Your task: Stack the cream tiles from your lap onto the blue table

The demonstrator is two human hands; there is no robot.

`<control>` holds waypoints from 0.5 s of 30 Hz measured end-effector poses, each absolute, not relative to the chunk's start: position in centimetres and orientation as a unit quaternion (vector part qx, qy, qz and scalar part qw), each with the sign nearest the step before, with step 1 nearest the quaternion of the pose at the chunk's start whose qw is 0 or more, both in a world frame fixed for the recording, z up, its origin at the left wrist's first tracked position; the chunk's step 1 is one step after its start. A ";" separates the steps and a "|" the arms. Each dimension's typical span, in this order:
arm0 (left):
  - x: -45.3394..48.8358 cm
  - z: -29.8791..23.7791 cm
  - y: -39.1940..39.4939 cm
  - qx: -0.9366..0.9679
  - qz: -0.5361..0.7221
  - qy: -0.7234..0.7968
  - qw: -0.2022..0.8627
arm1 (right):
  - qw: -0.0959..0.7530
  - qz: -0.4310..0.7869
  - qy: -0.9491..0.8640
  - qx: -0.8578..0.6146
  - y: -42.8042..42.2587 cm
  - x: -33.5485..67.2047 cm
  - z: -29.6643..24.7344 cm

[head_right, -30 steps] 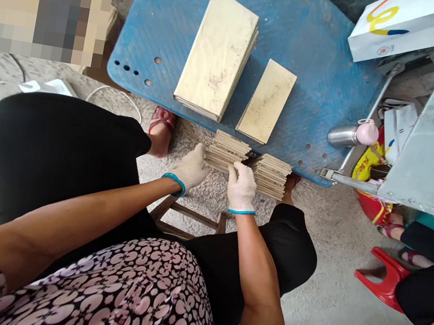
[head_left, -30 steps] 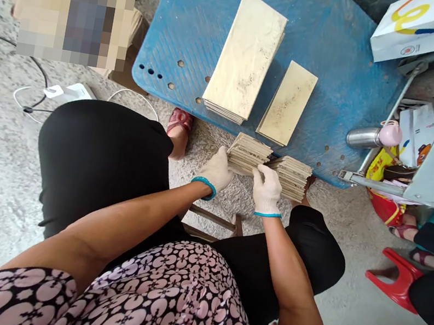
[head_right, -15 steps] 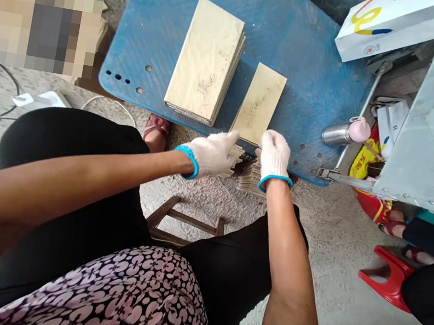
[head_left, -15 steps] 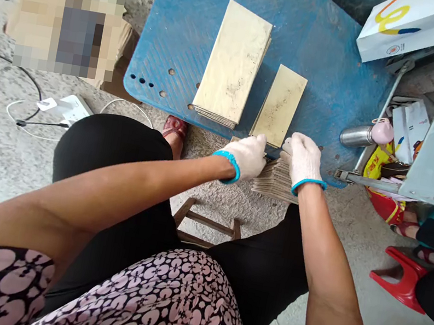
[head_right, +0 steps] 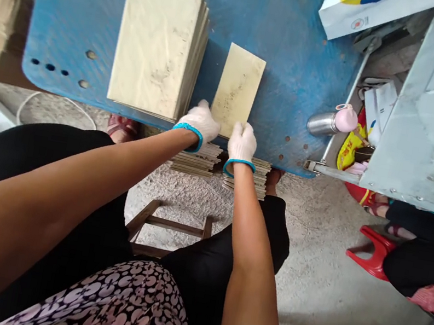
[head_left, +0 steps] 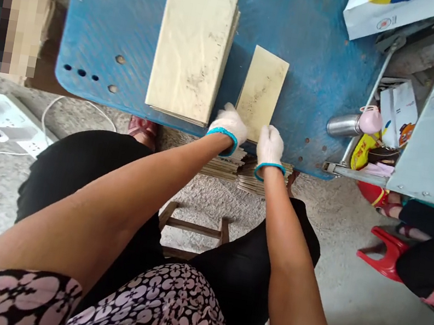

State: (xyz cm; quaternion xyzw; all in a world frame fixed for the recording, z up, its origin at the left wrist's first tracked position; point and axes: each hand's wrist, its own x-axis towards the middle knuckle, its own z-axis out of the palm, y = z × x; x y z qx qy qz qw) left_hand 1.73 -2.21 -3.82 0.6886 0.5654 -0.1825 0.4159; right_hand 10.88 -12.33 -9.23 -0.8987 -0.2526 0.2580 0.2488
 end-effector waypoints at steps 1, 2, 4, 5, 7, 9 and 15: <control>1.8 -4.1 -2.0 0.683 -0.189 0.571 0.415 | 0.229 0.255 -0.240 -0.908 -12.0 10.8 -9.0; 1.9 -4.4 -1.9 0.678 -0.194 0.578 0.411 | 0.216 0.255 -0.229 -0.914 -11.7 10.8 -8.9; 2.0 -4.9 -1.7 0.673 -0.197 0.589 0.402 | 0.211 0.262 -0.224 -0.915 -11.4 10.9 -8.9; 2.1 -5.1 -1.7 0.674 -0.195 0.590 0.398 | 0.214 0.269 -0.224 -0.912 -11.4 11.0 -8.9; 2.3 -5.3 -1.9 0.679 -0.190 0.586 0.400 | 0.219 0.284 -0.223 -0.906 -11.4 11.1 -9.1; 2.5 -5.3 -2.2 0.685 -0.182 0.574 0.409 | 0.216 0.298 -0.216 -0.904 -11.3 11.2 -9.3; 2.6 -5.5 -2.4 0.688 -0.174 0.567 0.418 | 0.213 0.324 -0.190 -0.902 -11.0 11.1 -8.7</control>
